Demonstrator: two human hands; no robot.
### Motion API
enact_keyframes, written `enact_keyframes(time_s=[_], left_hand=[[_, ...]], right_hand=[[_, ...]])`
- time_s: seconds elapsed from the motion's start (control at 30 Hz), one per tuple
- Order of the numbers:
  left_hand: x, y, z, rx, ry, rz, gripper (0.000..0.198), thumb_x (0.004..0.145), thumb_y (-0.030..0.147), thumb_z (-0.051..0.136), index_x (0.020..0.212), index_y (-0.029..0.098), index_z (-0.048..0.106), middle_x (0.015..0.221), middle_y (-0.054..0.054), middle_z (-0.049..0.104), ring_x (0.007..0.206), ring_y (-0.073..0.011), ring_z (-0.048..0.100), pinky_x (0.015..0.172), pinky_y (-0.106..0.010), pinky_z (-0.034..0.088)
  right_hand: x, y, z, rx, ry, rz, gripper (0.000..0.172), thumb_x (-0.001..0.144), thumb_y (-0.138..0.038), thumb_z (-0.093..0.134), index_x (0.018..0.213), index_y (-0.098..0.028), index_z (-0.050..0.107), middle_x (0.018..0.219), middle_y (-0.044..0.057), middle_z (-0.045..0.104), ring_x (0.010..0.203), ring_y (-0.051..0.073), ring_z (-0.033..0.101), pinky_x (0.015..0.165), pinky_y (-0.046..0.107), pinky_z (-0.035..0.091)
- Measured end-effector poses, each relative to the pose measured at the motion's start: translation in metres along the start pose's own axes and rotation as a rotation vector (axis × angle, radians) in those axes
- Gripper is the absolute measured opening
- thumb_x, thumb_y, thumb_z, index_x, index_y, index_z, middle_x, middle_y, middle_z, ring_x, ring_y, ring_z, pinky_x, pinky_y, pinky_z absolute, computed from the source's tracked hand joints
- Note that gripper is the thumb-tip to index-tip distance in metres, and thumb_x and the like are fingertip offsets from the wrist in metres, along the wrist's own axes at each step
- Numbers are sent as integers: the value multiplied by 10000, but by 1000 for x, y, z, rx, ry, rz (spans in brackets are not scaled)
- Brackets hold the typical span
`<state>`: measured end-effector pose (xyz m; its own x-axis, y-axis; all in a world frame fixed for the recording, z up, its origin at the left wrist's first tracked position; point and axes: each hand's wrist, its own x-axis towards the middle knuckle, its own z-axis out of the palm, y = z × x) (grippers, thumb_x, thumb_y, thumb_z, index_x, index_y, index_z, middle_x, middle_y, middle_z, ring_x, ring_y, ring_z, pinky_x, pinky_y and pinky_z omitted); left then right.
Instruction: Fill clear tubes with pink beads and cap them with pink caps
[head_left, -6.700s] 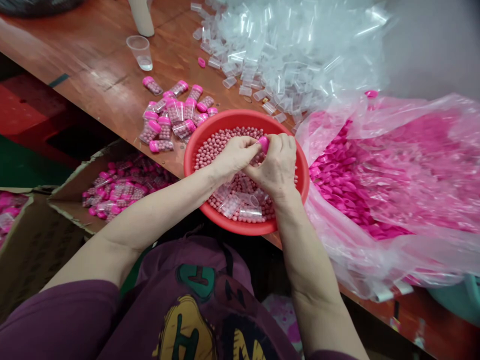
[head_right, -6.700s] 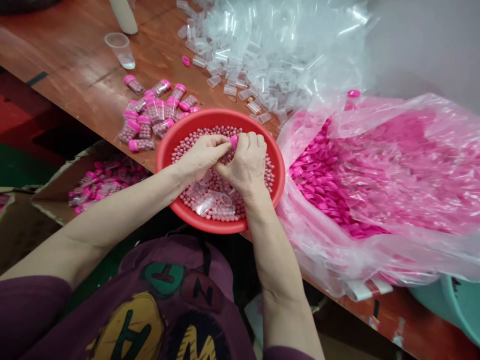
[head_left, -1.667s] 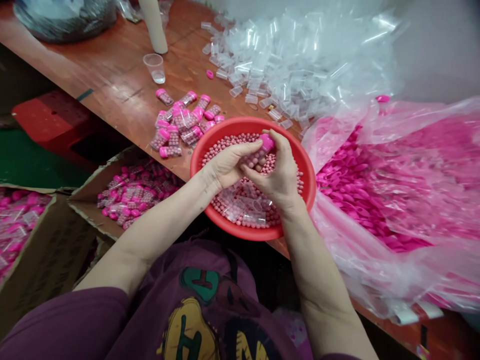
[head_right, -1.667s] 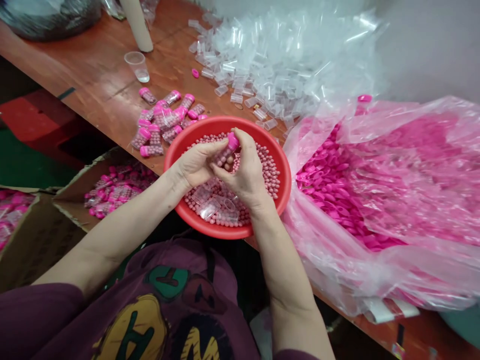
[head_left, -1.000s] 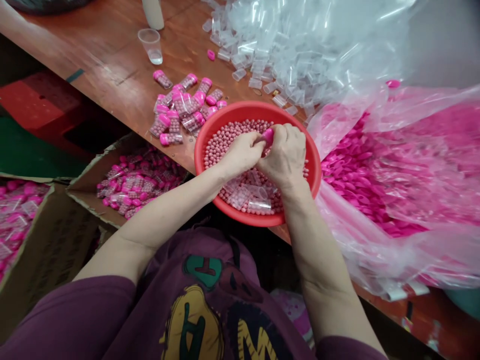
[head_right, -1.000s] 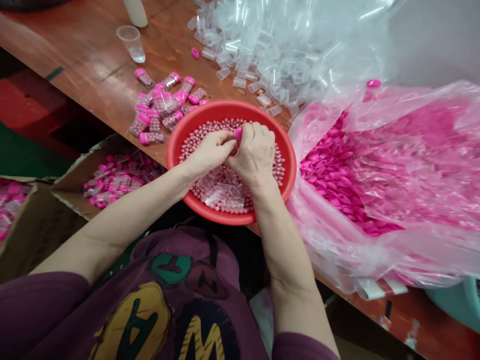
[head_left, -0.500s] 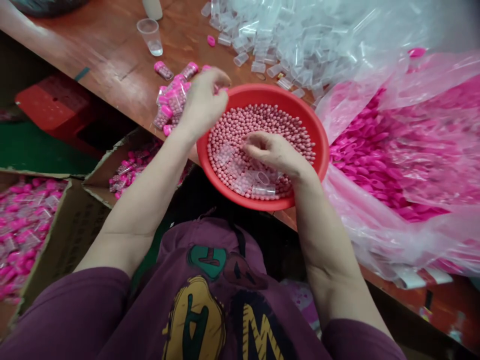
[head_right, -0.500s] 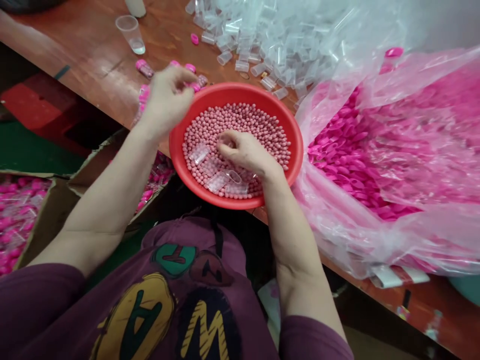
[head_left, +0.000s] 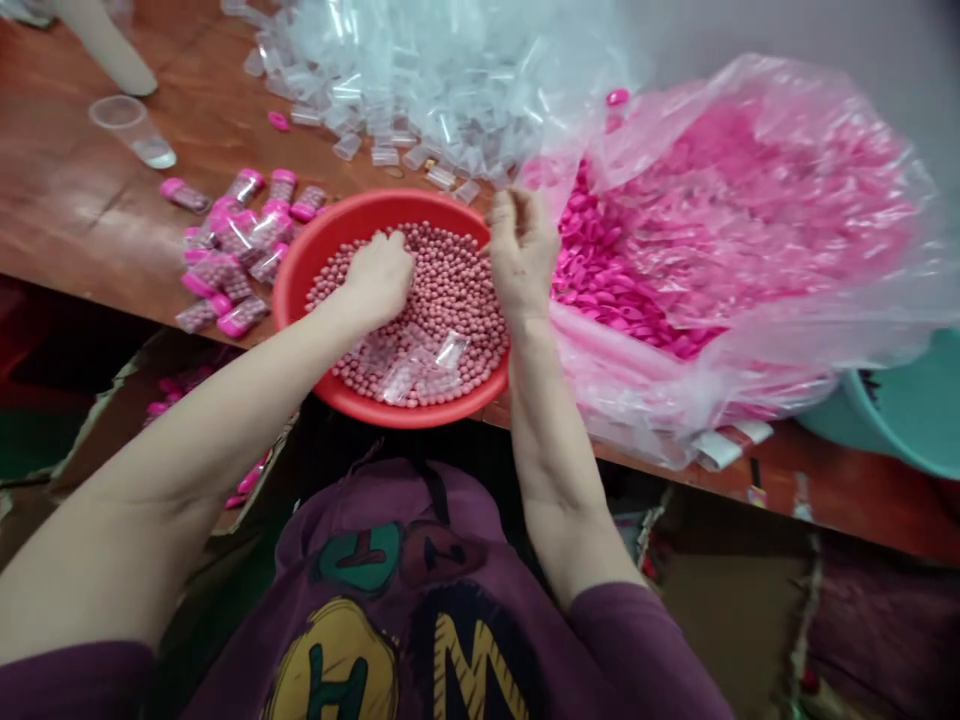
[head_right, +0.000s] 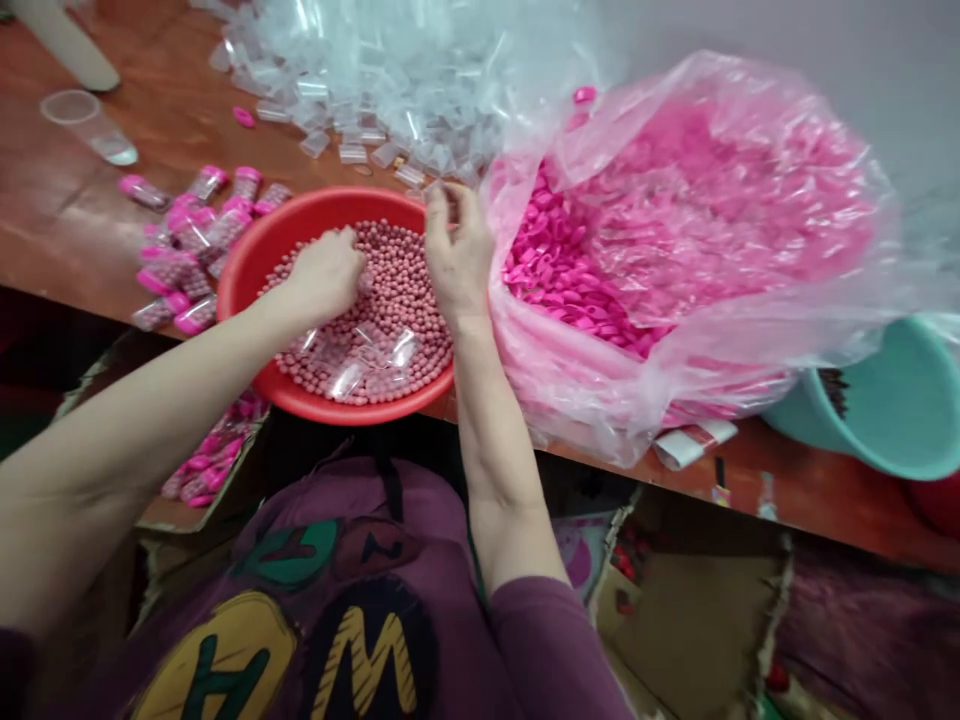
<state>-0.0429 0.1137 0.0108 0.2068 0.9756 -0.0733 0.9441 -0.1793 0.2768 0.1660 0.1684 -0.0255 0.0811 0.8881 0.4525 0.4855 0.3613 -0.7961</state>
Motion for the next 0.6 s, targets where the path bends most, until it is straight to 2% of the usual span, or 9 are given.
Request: enact_keyframes(time_s=[0.03, 0.1, 0.17, 0.23, 0.3, 0.4, 0.53, 0.6], left_hand=[[2, 5, 4, 72, -61, 27, 389, 1021, 27, 455, 1165, 76, 813, 1400, -242, 727, 1327, -358, 672, 1122, -462, 528], [8, 16, 15, 92, -123, 86, 385, 937, -12, 499, 1140, 72, 816, 1347, -236, 758, 1255, -337, 712, 1081, -408, 527], [17, 22, 26, -38, -124, 117, 264, 819, -14, 621, 953, 123, 804, 1142, -160, 793, 1125, -295, 725, 1011, -352, 521], [22, 25, 30, -303, -145, 88, 174, 713, 0, 717, 763, 166, 733, 873, -64, 739, 925, -242, 693, 888, -321, 503], [21, 24, 26, -652, -159, 11, 166, 680, 36, 794, 717, 175, 710, 743, 1, 673, 787, -185, 631, 794, -303, 469], [10, 23, 11, -1104, -125, -45, 148, 702, 69, 845, 796, 160, 777, 780, 17, 719, 758, -124, 622, 793, -274, 474], [-4, 22, -3, -1419, -113, -50, 138, 764, 58, 830, 866, 150, 815, 873, -4, 787, 839, -98, 696, 900, -253, 540], [-7, 20, -3, -1517, -137, -113, 169, 775, 43, 829, 913, 137, 799, 863, -8, 785, 826, -98, 718, 885, -251, 557]], right_hand=[[5, 12, -19, -62, 54, 9, 513, 1183, -668, 419, 1306, -282, 734, 1168, 65, 795, 1148, 257, 796, 1089, 476, 662], [12, 40, -57, -265, 101, 99, 396, 1176, -446, 441, 1228, -230, 768, 1173, 93, 817, 1189, 281, 782, 1156, 504, 607], [13, 67, -85, -488, 17, 273, 316, 1082, -253, 502, 1121, -159, 801, 1173, 160, 842, 1191, 320, 779, 1186, 517, 567], [12, 88, -98, -618, -103, 418, 296, 1034, -236, 568, 1133, -113, 817, 1229, 226, 849, 1207, 350, 775, 1185, 518, 555], [13, 100, -96, -678, -142, 499, 361, 1056, -332, 615, 1214, -79, 818, 1295, 272, 838, 1242, 371, 767, 1176, 520, 558], [19, 106, -82, -722, -112, 554, 459, 1080, -409, 634, 1306, -50, 812, 1356, 296, 822, 1302, 397, 758, 1168, 524, 566], [25, 112, -73, -740, -103, 537, 433, 1038, -266, 605, 1357, -57, 810, 1385, 279, 822, 1312, 391, 765, 1154, 501, 580], [24, 118, -74, -760, -107, 453, 407, 986, -225, 611, 1292, -59, 823, 1305, 277, 838, 1227, 385, 783, 1109, 502, 598]])
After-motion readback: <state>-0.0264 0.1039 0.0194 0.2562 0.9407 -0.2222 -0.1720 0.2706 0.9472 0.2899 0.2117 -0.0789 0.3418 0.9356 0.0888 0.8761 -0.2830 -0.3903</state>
